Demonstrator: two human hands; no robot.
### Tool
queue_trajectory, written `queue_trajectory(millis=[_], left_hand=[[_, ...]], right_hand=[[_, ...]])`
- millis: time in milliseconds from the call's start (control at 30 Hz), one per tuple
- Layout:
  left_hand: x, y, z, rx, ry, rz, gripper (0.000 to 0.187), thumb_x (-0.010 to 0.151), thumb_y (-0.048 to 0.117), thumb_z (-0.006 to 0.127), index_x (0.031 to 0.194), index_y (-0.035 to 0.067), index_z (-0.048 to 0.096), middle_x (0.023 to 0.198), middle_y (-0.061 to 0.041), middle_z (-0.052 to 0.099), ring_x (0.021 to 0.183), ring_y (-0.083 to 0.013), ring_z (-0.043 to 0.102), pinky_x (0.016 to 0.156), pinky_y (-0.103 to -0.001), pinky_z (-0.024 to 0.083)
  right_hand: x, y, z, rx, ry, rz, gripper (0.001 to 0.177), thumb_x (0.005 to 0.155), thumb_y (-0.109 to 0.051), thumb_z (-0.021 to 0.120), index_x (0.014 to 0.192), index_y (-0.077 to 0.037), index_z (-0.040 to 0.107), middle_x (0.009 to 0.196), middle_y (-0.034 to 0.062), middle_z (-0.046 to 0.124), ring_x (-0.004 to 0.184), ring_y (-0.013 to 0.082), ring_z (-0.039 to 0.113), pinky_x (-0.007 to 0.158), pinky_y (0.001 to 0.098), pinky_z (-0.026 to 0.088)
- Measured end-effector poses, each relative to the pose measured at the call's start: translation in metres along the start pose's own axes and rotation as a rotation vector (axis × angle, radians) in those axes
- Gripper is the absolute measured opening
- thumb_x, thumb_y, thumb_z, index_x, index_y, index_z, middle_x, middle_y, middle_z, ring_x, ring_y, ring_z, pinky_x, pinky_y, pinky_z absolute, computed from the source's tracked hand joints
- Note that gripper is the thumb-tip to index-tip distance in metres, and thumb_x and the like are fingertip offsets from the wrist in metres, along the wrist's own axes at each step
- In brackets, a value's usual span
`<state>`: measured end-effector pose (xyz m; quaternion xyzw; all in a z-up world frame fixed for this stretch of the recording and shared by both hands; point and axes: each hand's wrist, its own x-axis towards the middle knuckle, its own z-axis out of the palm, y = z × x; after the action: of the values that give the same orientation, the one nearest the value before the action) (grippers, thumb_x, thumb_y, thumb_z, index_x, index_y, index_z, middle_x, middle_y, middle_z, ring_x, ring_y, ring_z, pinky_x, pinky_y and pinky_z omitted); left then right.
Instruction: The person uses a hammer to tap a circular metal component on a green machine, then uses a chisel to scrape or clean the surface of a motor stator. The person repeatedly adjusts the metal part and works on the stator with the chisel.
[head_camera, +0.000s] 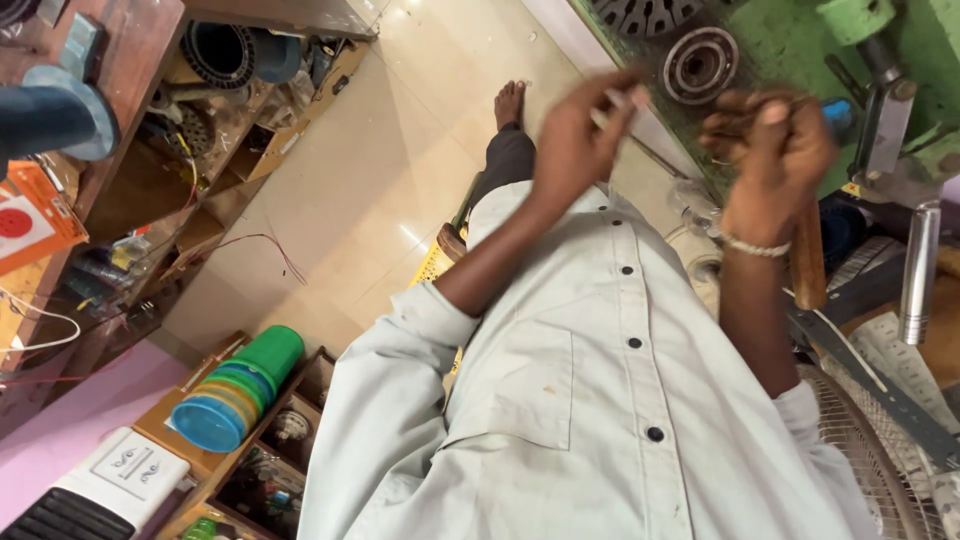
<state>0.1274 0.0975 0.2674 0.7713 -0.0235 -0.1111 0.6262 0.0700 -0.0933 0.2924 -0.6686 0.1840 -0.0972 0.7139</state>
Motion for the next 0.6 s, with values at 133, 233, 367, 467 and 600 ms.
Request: queue_trajectory(millis=[133, 233, 367, 467, 600], left_hand=[[0.065, -0.055, -0.012, 0.086, 0.185, 0.028, 0.045, 0.096, 0.027, 0.071, 0.133, 0.005, 0.058, 0.119, -0.017, 0.066, 0.086, -0.0247, 0.077, 0.071, -0.038, 0.059], [0.083, -0.074, -0.007, 0.211, 0.161, -0.034, 0.042, 0.098, 0.030, 0.072, 0.130, 0.006, 0.059, 0.119, -0.016, 0.069, 0.092, -0.0283, 0.076, 0.078, -0.042, 0.058], [0.086, -0.076, 0.002, 0.457, 0.262, 0.104, 0.043, 0.094, 0.030, 0.071, 0.128, 0.006, 0.059, 0.116, -0.011, 0.071, 0.102, -0.0381, 0.068, 0.088, -0.047, 0.054], [0.093, -0.077, 0.001, 0.150, 0.257, 0.088, 0.037, 0.096, 0.025, 0.068, 0.125, 0.003, 0.062, 0.112, -0.014, 0.072, 0.100, -0.0339, 0.067, 0.081, -0.039, 0.057], [0.106, -0.084, -0.002, -0.194, 0.207, -0.165, 0.036, 0.098, 0.030, 0.070, 0.119, 0.001, 0.073, 0.094, -0.008, 0.080, 0.083, -0.0211, 0.075, 0.081, -0.033, 0.057]], right_hand=[[0.041, -0.003, 0.003, -0.279, -0.163, -0.023, 0.034, 0.124, -0.026, 0.047, 0.124, 0.007, 0.056, 0.119, 0.0146, 0.071, 0.078, 0.0223, 0.076, 0.058, 0.0281, 0.056], [0.073, -0.005, 0.021, -0.480, -0.248, 0.038, 0.028, 0.117, -0.018, 0.048, 0.122, 0.006, 0.059, 0.107, 0.0136, 0.069, 0.067, 0.0205, 0.072, 0.049, 0.0291, 0.053], [0.104, 0.005, 0.041, -0.560, -0.198, 0.011, 0.020, 0.113, -0.009, 0.058, 0.116, 0.010, 0.060, 0.099, 0.0134, 0.070, 0.061, 0.0207, 0.069, 0.046, 0.0293, 0.053], [0.119, 0.023, 0.040, -0.485, -0.155, -0.021, 0.017, 0.115, -0.004, 0.062, 0.110, 0.012, 0.059, 0.094, 0.0098, 0.069, 0.062, 0.0173, 0.069, 0.049, 0.0284, 0.055], [0.121, 0.044, 0.033, -0.576, -0.033, -0.087, 0.021, 0.116, -0.003, 0.071, 0.099, 0.008, 0.065, 0.080, 0.0068, 0.062, 0.060, 0.0136, 0.056, 0.052, 0.0296, 0.040]])
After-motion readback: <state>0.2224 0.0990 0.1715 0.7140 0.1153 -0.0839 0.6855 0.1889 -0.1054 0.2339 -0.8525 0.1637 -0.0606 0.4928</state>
